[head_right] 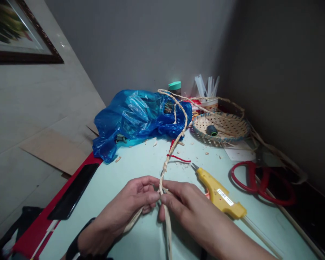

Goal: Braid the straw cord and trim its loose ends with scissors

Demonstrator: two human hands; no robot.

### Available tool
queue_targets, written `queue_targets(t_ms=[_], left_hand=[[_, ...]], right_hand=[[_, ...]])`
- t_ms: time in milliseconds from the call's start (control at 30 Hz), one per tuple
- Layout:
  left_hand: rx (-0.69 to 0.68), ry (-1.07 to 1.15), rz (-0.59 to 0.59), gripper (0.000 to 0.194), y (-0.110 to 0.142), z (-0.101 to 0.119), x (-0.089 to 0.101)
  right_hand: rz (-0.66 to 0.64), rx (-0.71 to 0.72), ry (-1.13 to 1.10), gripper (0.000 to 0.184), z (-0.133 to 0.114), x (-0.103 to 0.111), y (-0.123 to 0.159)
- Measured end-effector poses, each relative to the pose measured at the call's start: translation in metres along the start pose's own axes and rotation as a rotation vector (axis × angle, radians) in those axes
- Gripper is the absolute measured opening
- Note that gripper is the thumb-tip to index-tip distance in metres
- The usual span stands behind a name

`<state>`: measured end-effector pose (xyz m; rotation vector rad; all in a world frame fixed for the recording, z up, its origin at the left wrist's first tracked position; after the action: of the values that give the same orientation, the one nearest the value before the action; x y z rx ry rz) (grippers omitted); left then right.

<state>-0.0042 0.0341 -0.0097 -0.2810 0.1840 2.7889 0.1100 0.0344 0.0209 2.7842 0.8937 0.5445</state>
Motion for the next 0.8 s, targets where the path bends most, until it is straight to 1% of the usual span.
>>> queue_targets(t_ms=[100,167,267,367,467,533,600,633,700,733,767,800], left_hand=[[-0.007,-0.118,0.040,0.026,0.002,0.002,0.004],[0.032,-0.172,0.055,0.019,0.004,0.000,0.003],[0.061,-0.232,0.091,0.016,0.005,-0.001,0.003],[0.010,-0.337,0.108,0.015,0.004,0.003,0.004],[-0.004,-0.403,0.124,0.015,0.003,0.006,0.005],[0.001,-0.407,0.137,0.016,0.003,0.007,0.005],[0.001,-0.381,0.146,0.016,0.003,0.008,0.004],[0.007,-0.364,0.153,0.016,0.004,0.008,0.004],[0.030,-0.320,0.167,0.014,0.006,0.007,0.004],[0.035,-0.289,0.160,0.014,0.007,0.006,0.004],[0.034,-0.253,0.137,0.016,0.008,0.006,0.002],[0.027,-0.213,0.107,0.018,0.008,0.006,0.000]], right_hand=[[0.082,-0.031,0.205,0.032,0.006,-0.002,0.001],[0.148,-0.071,0.354,0.034,0.012,-0.005,0.001],[0.216,-0.106,0.525,0.033,0.019,-0.010,0.003],[0.201,-0.128,0.611,0.031,0.021,-0.012,0.002],[0.180,-0.147,0.671,0.033,0.014,-0.005,0.003],[0.181,-0.166,0.731,0.038,0.007,0.001,0.006],[0.147,-0.169,0.775,0.042,0.001,-0.003,0.009],[0.112,-0.151,0.799,0.042,-0.001,-0.009,0.011],[0.048,-0.044,0.909,0.033,-0.002,-0.029,0.013],[0.048,0.031,0.989,0.026,-0.002,-0.039,0.014],[0.084,0.091,1.059,0.024,-0.002,-0.047,0.014],[0.124,0.138,1.112,0.028,-0.001,-0.052,0.014]])
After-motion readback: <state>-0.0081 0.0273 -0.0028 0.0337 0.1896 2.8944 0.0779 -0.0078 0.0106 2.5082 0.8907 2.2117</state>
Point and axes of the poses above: each hand's wrist, its own y-axis away from the middle knuckle, its own x-axis out of the back of the hand, z = x × y, the point moved 7 cm from there along -y, towards the middle knuckle, and after that the axes turned 11 degrees about -x, right-handed, at the moved point
